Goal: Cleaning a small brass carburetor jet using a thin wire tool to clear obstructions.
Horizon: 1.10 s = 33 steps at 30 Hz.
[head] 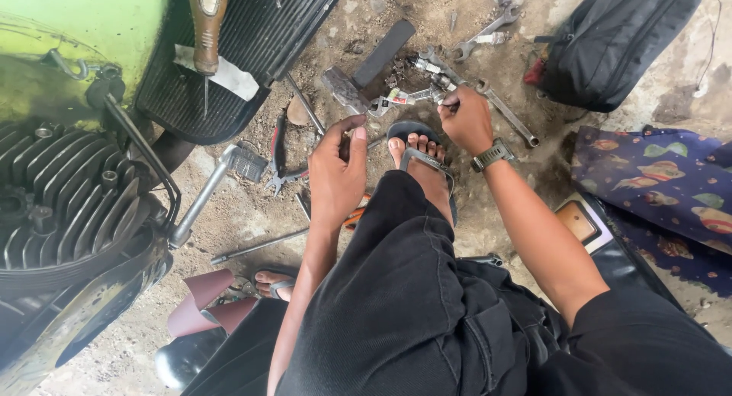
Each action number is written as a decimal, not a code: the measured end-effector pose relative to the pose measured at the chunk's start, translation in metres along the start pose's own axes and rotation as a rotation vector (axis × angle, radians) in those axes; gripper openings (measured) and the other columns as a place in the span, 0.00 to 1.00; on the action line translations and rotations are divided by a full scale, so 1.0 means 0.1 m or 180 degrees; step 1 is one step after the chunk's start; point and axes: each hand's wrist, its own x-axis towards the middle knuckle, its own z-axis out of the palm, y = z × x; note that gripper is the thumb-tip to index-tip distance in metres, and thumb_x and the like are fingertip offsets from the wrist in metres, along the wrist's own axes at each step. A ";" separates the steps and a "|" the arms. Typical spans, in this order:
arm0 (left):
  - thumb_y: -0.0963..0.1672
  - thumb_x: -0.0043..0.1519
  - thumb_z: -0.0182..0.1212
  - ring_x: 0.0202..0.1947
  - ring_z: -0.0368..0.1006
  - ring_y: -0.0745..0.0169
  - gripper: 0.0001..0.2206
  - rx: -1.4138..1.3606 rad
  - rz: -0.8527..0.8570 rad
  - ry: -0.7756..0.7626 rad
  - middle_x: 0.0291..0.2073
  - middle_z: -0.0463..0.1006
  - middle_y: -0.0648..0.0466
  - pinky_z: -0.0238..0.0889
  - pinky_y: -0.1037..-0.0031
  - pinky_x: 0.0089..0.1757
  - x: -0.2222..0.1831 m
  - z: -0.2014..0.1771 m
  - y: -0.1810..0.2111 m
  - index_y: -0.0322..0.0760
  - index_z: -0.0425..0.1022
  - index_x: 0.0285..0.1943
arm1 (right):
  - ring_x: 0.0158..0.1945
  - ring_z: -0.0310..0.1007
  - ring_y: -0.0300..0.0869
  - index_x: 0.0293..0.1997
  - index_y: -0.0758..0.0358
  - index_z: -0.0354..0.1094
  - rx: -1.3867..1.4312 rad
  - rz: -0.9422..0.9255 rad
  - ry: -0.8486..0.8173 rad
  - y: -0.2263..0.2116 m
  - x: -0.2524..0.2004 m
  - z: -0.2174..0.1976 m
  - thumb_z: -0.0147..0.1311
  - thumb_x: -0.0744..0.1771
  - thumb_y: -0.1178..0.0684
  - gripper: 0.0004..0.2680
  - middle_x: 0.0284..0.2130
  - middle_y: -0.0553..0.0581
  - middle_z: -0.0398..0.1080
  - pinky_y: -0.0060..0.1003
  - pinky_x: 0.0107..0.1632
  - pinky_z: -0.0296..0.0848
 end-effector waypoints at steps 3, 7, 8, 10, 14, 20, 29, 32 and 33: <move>0.46 0.70 0.53 0.21 0.64 0.64 0.14 -0.0021 -0.0008 0.0002 0.15 0.68 0.51 0.61 0.68 0.28 0.01 0.01 -0.07 0.35 0.81 0.55 | 0.36 0.79 0.60 0.37 0.66 0.71 0.0106 -0.0304 0.0048 -0.01 -0.01 0.00 0.61 0.66 0.61 0.03 0.31 0.69 0.74 0.49 0.35 0.76; 0.46 0.69 0.54 0.21 0.67 0.60 0.13 0.0022 -0.0024 -0.0001 0.15 0.68 0.50 0.62 0.65 0.29 -0.01 0.02 -0.06 0.37 0.81 0.55 | 0.35 0.75 0.59 0.40 0.68 0.68 -0.0234 -0.0736 0.0077 -0.07 -0.09 -0.13 0.58 0.67 0.62 0.03 0.31 0.65 0.69 0.50 0.34 0.74; 0.46 0.68 0.55 0.21 0.69 0.56 0.13 0.0095 -0.0070 0.0017 0.15 0.69 0.48 0.62 0.63 0.30 -0.02 0.02 -0.01 0.39 0.82 0.55 | 0.36 0.73 0.56 0.44 0.69 0.69 -0.0441 -0.0731 0.0118 -0.10 -0.12 -0.20 0.55 0.69 0.60 0.03 0.32 0.61 0.66 0.52 0.39 0.73; 0.45 0.68 0.55 0.21 0.68 0.59 0.13 0.0041 -0.0102 -0.0002 0.16 0.69 0.50 0.62 0.65 0.30 0.01 0.06 -0.02 0.39 0.82 0.55 | 0.38 0.72 0.61 0.44 0.70 0.71 -0.0615 -0.0904 0.0522 -0.04 -0.10 -0.44 0.56 0.67 0.62 0.04 0.32 0.65 0.67 0.54 0.41 0.71; 0.45 0.69 0.54 0.22 0.66 0.63 0.13 -0.0008 -0.0157 0.0002 0.16 0.68 0.51 0.62 0.67 0.29 0.03 0.07 -0.04 0.37 0.82 0.55 | 0.41 0.72 0.62 0.45 0.69 0.73 -0.1076 -0.1223 0.1478 0.36 0.01 -0.95 0.56 0.63 0.66 0.08 0.35 0.67 0.68 0.51 0.47 0.71; 0.49 0.68 0.49 0.18 0.57 0.73 0.16 0.0108 -0.0337 -0.0384 0.33 0.80 0.57 0.56 0.74 0.27 0.11 0.11 0.07 0.39 0.78 0.57 | 0.52 0.55 0.60 0.60 0.49 0.84 -0.2843 -0.0765 0.1723 0.26 0.32 -1.70 0.63 0.63 0.57 0.18 0.61 0.67 0.52 0.54 0.48 0.60; 0.49 0.69 0.49 0.17 0.51 0.74 0.16 0.0113 -0.0333 -0.0429 0.16 0.61 0.63 0.47 0.74 0.25 0.17 0.16 0.15 0.40 0.78 0.58 | 0.47 0.59 0.55 0.33 0.61 0.69 -0.2950 -0.0808 0.1999 0.80 0.48 -1.76 0.71 0.64 0.51 0.11 0.56 0.62 0.52 0.50 0.31 0.69; 0.49 0.69 0.48 0.16 0.52 0.73 0.17 0.0163 -0.0286 -0.0474 0.23 0.72 0.60 0.50 0.73 0.25 0.18 0.15 0.15 0.39 0.77 0.59 | 0.46 0.57 0.55 0.33 0.60 0.70 -0.2977 -0.0858 0.1962 0.89 0.53 -1.78 0.73 0.66 0.44 0.14 0.54 0.62 0.52 0.53 0.31 0.68; 0.49 0.69 0.48 0.16 0.52 0.73 0.17 0.0159 -0.0275 -0.0470 0.23 0.72 0.60 0.50 0.73 0.25 0.21 0.16 0.16 0.39 0.77 0.59 | 0.46 0.57 0.55 0.33 0.60 0.70 -0.2978 -0.0863 0.1974 0.83 0.61 -1.82 0.73 0.66 0.44 0.14 0.54 0.62 0.52 0.53 0.31 0.68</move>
